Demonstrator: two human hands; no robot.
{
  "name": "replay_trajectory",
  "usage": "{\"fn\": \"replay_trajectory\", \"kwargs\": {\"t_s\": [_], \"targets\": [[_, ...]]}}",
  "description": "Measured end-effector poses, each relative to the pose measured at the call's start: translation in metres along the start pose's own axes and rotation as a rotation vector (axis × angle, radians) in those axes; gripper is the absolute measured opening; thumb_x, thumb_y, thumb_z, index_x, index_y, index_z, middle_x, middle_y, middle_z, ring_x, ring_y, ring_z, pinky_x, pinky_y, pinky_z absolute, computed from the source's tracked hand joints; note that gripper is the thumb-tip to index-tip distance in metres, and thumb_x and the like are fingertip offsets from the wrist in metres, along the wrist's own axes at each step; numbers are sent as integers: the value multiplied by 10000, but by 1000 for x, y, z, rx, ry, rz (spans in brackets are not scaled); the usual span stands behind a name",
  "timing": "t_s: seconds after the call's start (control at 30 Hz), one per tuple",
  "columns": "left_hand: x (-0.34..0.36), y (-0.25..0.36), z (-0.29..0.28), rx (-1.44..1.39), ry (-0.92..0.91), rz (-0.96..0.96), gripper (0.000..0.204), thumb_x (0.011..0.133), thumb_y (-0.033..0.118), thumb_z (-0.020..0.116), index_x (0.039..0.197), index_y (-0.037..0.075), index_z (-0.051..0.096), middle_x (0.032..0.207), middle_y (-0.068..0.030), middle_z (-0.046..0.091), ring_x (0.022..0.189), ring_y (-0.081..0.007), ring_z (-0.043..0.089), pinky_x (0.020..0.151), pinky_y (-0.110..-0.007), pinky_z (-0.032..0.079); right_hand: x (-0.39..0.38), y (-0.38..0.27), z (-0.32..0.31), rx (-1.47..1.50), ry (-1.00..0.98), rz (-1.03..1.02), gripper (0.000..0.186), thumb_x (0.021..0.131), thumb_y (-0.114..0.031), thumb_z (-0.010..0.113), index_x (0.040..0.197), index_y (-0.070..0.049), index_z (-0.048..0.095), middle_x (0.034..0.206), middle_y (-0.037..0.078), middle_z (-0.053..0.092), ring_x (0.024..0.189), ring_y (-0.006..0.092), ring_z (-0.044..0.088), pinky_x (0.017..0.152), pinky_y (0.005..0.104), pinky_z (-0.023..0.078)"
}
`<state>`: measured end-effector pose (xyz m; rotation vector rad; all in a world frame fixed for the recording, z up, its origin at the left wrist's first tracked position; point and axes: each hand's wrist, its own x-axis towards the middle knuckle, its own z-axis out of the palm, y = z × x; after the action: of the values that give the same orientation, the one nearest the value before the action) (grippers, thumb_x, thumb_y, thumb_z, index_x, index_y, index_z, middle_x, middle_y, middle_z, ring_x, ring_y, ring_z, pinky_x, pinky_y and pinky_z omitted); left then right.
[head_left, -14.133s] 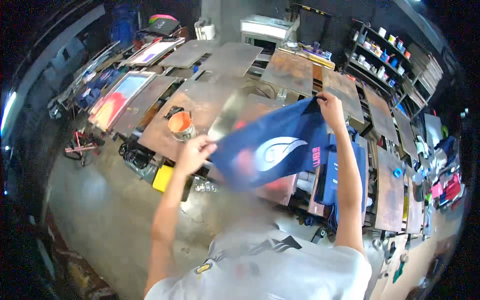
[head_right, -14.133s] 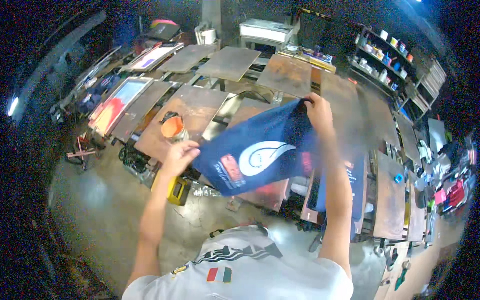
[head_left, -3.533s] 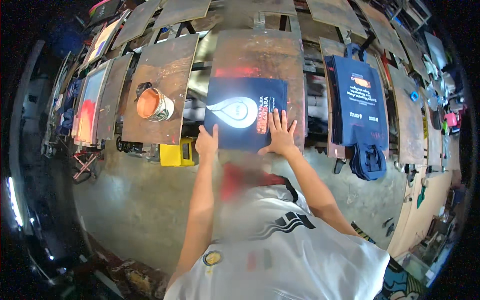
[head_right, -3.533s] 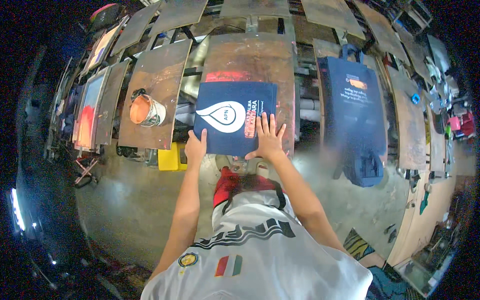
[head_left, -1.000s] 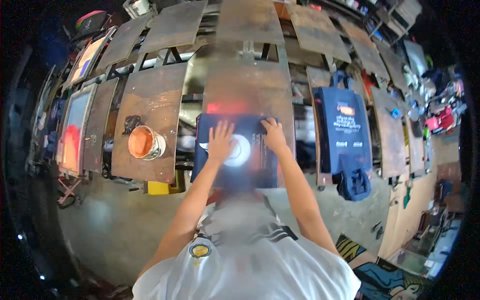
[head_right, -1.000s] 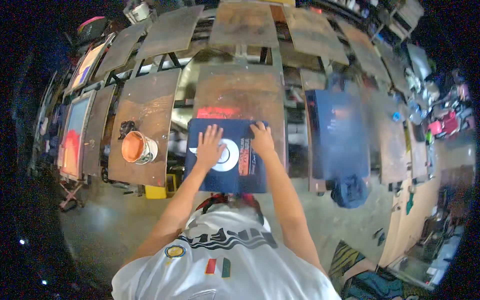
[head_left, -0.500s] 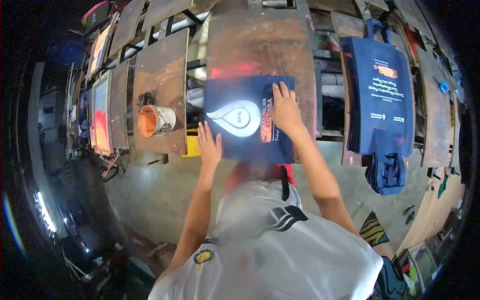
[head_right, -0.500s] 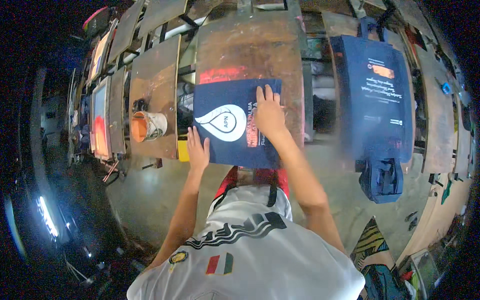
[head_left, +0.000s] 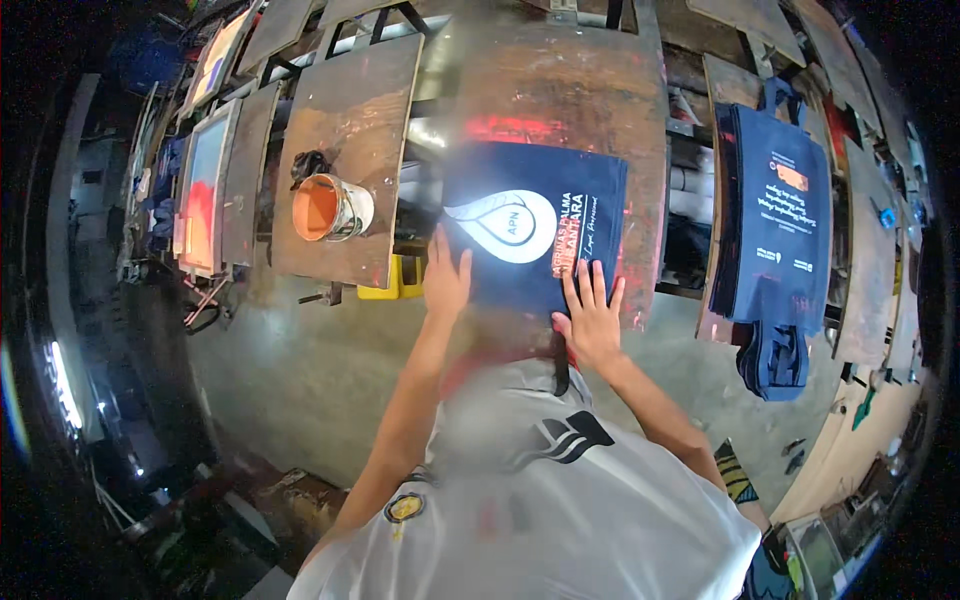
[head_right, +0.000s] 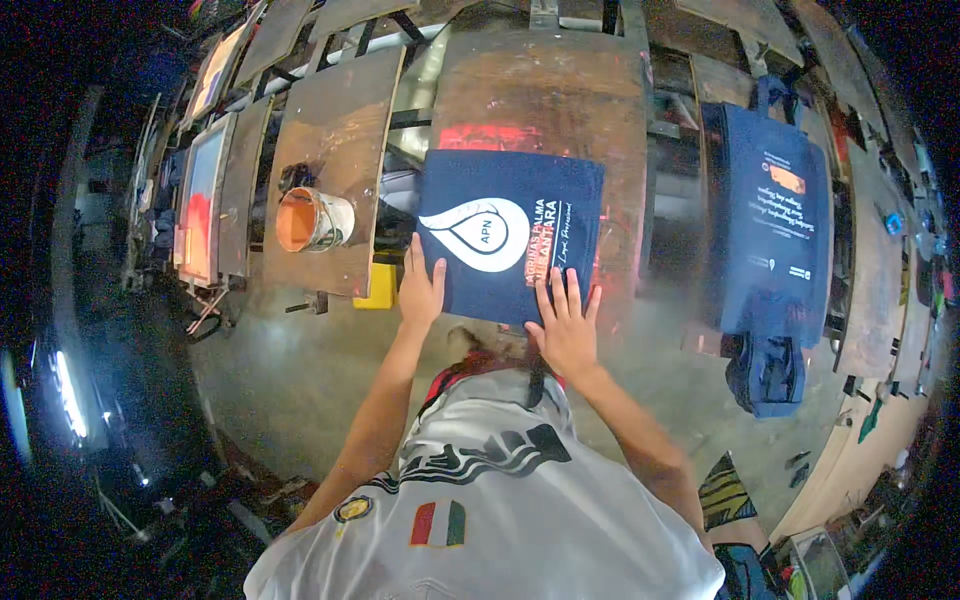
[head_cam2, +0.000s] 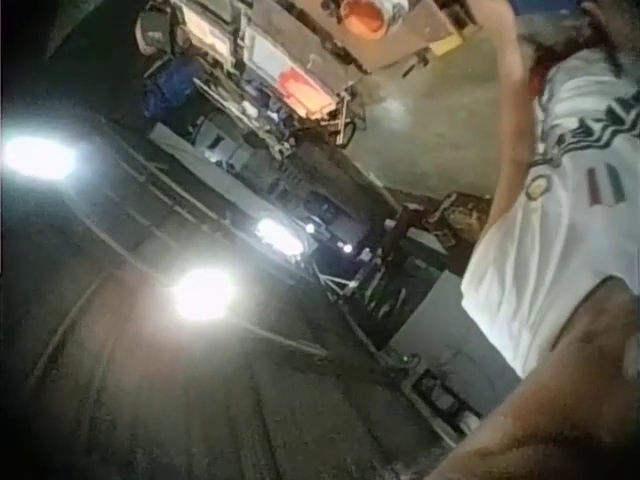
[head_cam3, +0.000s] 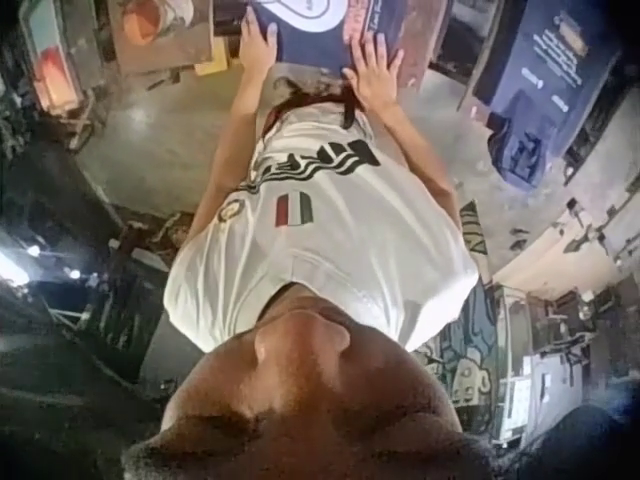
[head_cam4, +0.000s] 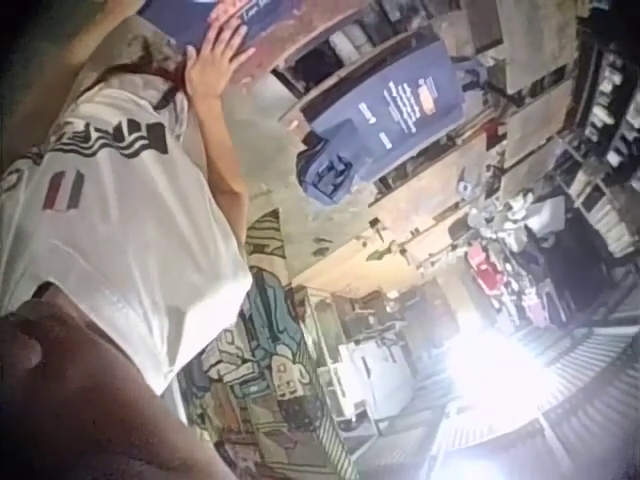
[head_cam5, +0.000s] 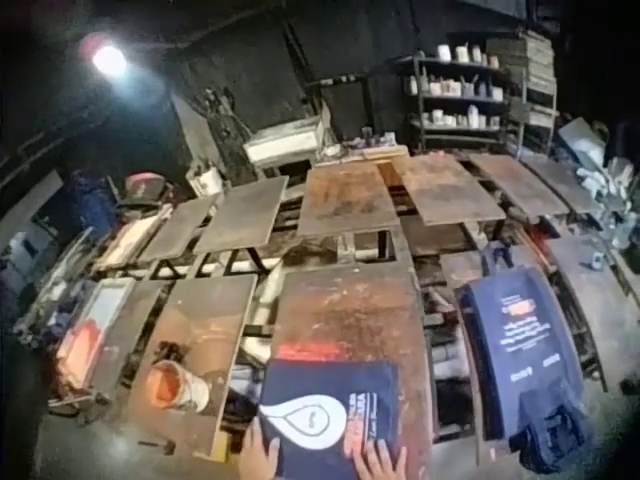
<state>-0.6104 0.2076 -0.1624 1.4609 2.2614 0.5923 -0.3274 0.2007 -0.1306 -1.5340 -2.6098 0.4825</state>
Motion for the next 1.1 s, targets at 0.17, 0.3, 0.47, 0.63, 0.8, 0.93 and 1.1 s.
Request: {"fn": "replay_trajectory", "kwargs": {"t_s": [0.17,0.3,0.47,0.63,0.8,0.93,1.1], "targets": [[2,-28,1,-218,-97,67,668,1000,417,461,1525,67,245,1431,-250,445,1268,-441,474,1061,-470,384,-4,-2,16,-145,117,13,733,896,-455,561,1504,-109,341,1565,151,288,1469,358,197,1136,653,99],[-14,-97,8,-368,-176,99,581,1044,431,321,1470,37,367,1406,-265,476,1278,-420,477,1072,-468,368,1,-6,26,-254,168,-3,733,927,-520,496,1527,-145,303,1588,130,256,1481,358,171,1133,651,122],[-37,-160,-36,-301,-552,188,493,1021,429,409,1262,44,601,1161,-259,646,1077,-422,616,951,-439,469,15,-30,12,-205,97,1,729,892,-480,595,1507,-185,336,1593,104,253,1459,366,230,1103,655,227],[-81,-231,-132,-536,-403,403,423,1004,377,481,1229,48,624,1117,-202,685,1050,-341,645,955,-413,476,66,-141,-3,-76,27,183,580,838,-345,711,1289,-18,549,1287,211,592,1208,370,548,1038,521,381],[-125,-343,-140,-569,-30,159,452,973,342,559,1297,26,570,1167,-169,674,1034,-263,655,914,-360,502,112,-333,40,512,194,-201,342,855,-170,708,1141,4,638,1025,182,701,958,308,681,843,387,528],[-181,-339,-260,-473,55,-90,477,970,347,568,1284,-11,566,1168,-171,672,1013,-250,657,899,-359,507,115,-481,75,575,27,-649,357,865,-195,683,1157,3,636,1097,230,660,966,362,660,845,412,526],[-222,-412,-257,-418,347,-228,445,965,323,584,1275,4,582,1155,-151,677,985,-228,654,875,-349,516,125,-579,90,444,-321,-795,417,855,-218,702,1180,31,624,1122,209,668,973,347,663,860,404,522]]}}
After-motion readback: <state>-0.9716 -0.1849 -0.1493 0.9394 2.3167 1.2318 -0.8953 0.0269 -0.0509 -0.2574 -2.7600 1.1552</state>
